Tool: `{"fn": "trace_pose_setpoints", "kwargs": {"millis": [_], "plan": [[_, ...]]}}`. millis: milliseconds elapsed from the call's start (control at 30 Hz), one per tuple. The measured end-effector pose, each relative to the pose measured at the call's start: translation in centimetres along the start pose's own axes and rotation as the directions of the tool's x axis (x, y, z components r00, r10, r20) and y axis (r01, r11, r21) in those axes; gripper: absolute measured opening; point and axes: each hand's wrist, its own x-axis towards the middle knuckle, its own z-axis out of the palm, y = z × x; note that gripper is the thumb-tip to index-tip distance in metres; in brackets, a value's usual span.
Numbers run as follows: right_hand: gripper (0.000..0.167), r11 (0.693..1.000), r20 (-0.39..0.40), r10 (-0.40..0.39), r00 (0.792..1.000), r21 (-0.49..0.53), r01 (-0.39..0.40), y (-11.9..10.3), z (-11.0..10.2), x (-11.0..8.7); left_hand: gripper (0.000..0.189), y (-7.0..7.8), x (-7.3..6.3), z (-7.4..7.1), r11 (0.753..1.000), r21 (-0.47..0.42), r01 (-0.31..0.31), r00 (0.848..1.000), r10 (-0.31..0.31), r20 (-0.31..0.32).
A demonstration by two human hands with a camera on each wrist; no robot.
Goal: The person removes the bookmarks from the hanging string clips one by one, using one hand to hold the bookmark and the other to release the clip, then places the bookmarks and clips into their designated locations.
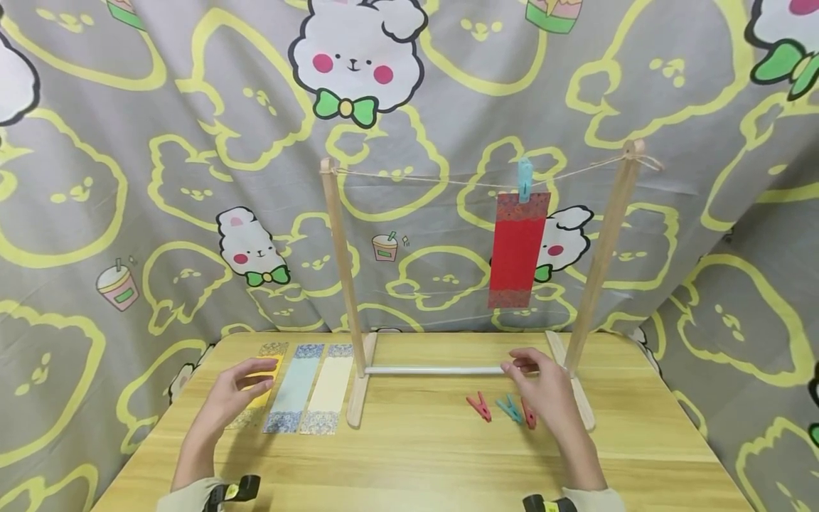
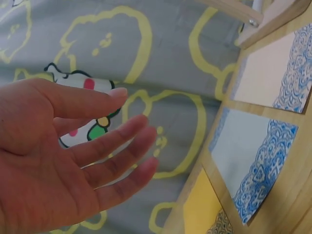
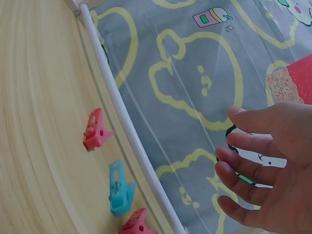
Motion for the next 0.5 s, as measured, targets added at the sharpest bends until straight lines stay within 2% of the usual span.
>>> {"fn": "trace_pose_setpoints", "kwargs": {"millis": [167,500], "plan": [[0.028,1.0,-0.025,-0.008,1.0,0.0,0.008,0.1,-0.6,0.0,0.035,0.4,0.1,0.0,0.998,-0.048,-0.034,0.999,0.035,0.001],[0.027,1.0,-0.06,0.002,0.998,0.016,-0.002,0.4,-1.3,-0.2,0.034,1.3,0.2,0.8,0.995,-0.084,-0.061,0.998,0.06,-0.022]]}}
